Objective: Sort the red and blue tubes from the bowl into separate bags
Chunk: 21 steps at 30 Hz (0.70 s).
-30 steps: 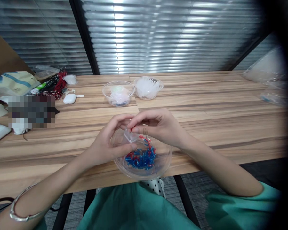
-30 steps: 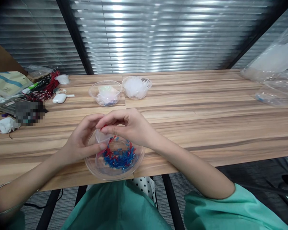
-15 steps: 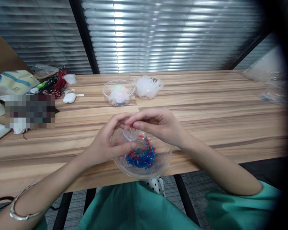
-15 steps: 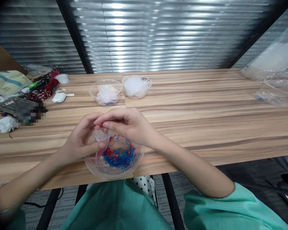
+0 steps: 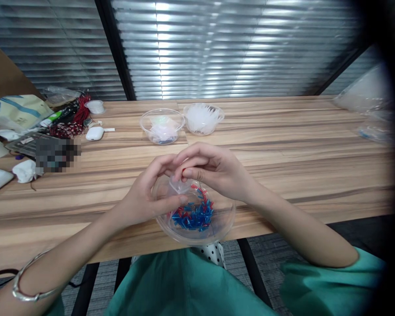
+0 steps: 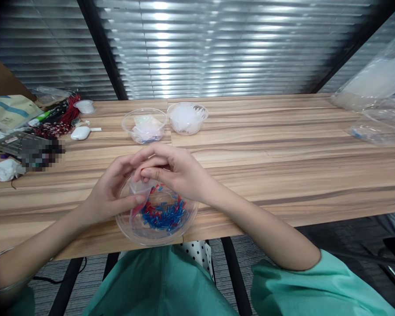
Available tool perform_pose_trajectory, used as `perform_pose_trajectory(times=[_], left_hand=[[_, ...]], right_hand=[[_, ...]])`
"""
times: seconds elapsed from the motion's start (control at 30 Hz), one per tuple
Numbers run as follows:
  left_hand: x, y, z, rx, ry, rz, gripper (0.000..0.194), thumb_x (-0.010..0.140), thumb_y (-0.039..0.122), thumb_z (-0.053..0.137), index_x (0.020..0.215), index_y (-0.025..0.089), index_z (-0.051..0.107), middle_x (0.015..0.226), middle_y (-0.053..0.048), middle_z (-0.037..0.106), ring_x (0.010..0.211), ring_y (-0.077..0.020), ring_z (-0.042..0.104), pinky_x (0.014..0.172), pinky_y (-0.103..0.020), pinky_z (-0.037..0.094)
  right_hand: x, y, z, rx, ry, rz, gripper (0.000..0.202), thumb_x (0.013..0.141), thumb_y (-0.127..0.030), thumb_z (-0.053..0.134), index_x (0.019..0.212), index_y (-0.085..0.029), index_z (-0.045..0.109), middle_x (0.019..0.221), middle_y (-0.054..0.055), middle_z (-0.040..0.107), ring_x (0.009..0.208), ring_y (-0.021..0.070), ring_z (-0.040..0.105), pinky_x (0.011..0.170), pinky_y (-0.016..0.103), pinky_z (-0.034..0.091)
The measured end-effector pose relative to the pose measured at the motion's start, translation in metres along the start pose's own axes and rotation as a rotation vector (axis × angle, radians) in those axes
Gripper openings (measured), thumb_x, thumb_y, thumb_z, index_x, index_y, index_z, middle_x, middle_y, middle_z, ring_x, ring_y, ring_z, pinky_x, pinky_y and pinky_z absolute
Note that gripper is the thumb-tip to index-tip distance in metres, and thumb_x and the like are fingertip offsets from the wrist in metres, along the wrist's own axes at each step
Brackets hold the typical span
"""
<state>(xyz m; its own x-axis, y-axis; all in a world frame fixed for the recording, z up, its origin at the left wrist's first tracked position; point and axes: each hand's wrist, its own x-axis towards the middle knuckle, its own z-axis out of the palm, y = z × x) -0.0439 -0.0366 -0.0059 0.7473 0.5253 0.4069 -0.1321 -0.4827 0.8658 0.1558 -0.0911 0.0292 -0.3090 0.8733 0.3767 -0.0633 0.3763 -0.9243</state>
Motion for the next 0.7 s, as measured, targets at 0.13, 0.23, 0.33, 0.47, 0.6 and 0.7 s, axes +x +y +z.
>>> perform_pose_trajectory(times=[0.13,0.23,0.33,0.47,0.6,0.7], left_hand=[[0.0,-0.0014,-0.0001,-0.013,0.008,0.013,0.069,0.078,0.017,0.076,0.138,0.03,0.043,0.131,-0.005,0.054,0.123,-0.0223,0.051,0.103,-0.033,0.045],[0.0002,-0.0023,-0.0002,-0.034,-0.005,0.035,0.07,0.079,0.014,0.075,0.138,0.031,0.043,0.13,-0.004,0.055,0.123,-0.0208,0.052,0.103,-0.032,0.045],[0.0004,-0.0023,0.0,-0.038,-0.005,0.016,0.07,0.079,0.014,0.075,0.138,0.031,0.042,0.13,-0.005,0.055,0.123,-0.022,0.052,0.103,-0.034,0.045],[0.0003,-0.0025,0.0,-0.034,0.003,0.001,0.071,0.078,0.016,0.076,0.139,0.03,0.041,0.131,-0.006,0.054,0.123,-0.0238,0.052,0.103,-0.036,0.046],[0.0004,-0.0028,0.0004,-0.014,0.02,0.025,0.072,0.077,0.017,0.076,0.138,0.03,0.041,0.128,-0.005,0.055,0.12,-0.0222,0.053,0.103,-0.034,0.046],[0.001,-0.0019,0.0008,-0.014,0.025,0.018,0.068,0.079,0.019,0.075,0.138,0.03,0.042,0.132,-0.006,0.053,0.124,-0.0228,0.052,0.105,-0.035,0.046]], right_hand=[[0.0,-0.0012,0.0021,-0.047,0.066,-0.005,0.008,0.086,-0.017,0.069,0.092,-0.015,0.064,0.088,0.003,0.074,0.086,0.0146,0.071,0.077,0.025,0.057],[0.0005,-0.002,0.0017,-0.174,0.073,-0.05,0.004,0.086,-0.016,0.069,0.088,-0.014,0.07,0.088,0.004,0.073,0.083,0.0136,0.069,0.074,0.025,0.055],[0.001,-0.002,0.0003,-0.262,0.056,-0.084,0.007,0.088,-0.018,0.067,0.09,-0.015,0.072,0.086,0.003,0.073,0.08,0.0132,0.067,0.071,0.025,0.052],[0.0012,-0.0011,-0.0007,-0.331,0.042,-0.153,0.008,0.089,-0.018,0.064,0.09,-0.016,0.072,0.086,0.003,0.071,0.082,0.0145,0.065,0.073,0.028,0.051],[0.0011,-0.0006,-0.0007,-0.376,0.033,-0.208,0.01,0.091,-0.018,0.062,0.093,-0.017,0.072,0.089,0.004,0.07,0.085,0.0148,0.063,0.078,0.03,0.05],[0.001,-0.0014,-0.0005,-0.374,0.023,-0.186,0.013,0.092,-0.016,0.06,0.097,-0.017,0.071,0.092,0.004,0.071,0.086,0.0143,0.064,0.078,0.029,0.05]])
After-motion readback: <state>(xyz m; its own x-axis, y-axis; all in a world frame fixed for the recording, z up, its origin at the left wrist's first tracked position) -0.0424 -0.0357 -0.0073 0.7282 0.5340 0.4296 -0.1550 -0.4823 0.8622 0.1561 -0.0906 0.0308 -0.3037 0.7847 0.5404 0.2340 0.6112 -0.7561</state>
